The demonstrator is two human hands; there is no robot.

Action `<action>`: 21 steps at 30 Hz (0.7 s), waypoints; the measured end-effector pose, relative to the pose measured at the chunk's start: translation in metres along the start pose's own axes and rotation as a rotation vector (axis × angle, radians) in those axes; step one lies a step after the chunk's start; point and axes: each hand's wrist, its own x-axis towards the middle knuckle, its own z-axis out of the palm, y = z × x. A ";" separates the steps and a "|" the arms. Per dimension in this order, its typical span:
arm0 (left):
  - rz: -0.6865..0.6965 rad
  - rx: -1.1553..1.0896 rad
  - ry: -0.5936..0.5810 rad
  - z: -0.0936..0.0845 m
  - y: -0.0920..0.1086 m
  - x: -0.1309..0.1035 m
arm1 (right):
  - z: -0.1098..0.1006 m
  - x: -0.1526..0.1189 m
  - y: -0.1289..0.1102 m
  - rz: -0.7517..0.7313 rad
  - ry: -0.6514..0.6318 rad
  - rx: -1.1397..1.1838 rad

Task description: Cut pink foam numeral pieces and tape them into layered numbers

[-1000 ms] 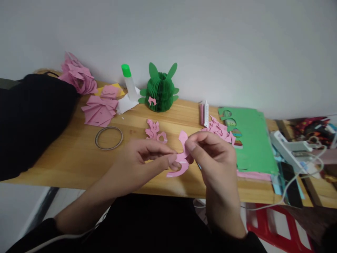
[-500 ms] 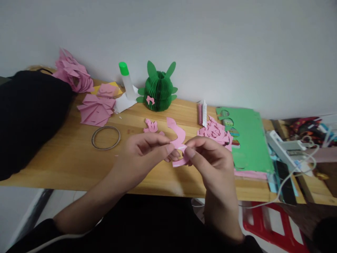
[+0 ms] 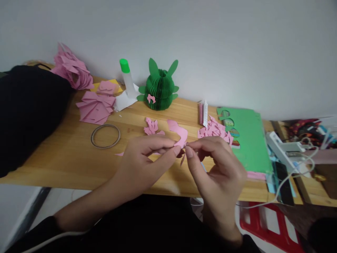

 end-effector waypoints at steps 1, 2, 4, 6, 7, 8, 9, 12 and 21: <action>0.033 0.030 0.009 0.000 0.000 0.000 | 0.000 0.000 0.000 -0.003 -0.001 -0.011; 0.064 0.061 0.011 0.000 0.000 0.000 | -0.001 0.001 0.000 0.000 -0.002 -0.021; 0.119 0.124 -0.002 -0.001 0.001 0.000 | -0.001 0.001 0.000 0.009 -0.011 -0.034; 0.156 0.172 -0.020 -0.001 0.001 0.000 | -0.002 0.001 0.000 0.018 -0.017 -0.050; 0.170 0.188 -0.024 -0.002 0.001 0.000 | -0.002 0.001 0.001 0.018 -0.020 -0.060; 0.181 0.196 -0.026 -0.002 0.001 0.000 | -0.002 0.000 0.001 0.015 -0.020 -0.070; 0.186 0.200 -0.029 -0.002 0.000 0.000 | -0.003 0.000 0.001 0.014 -0.020 -0.079; 0.183 0.224 -0.037 -0.002 0.001 0.000 | -0.003 0.000 0.000 0.012 -0.023 -0.089; 0.174 0.193 -0.062 -0.003 0.001 0.000 | -0.003 -0.001 0.000 0.013 -0.023 -0.054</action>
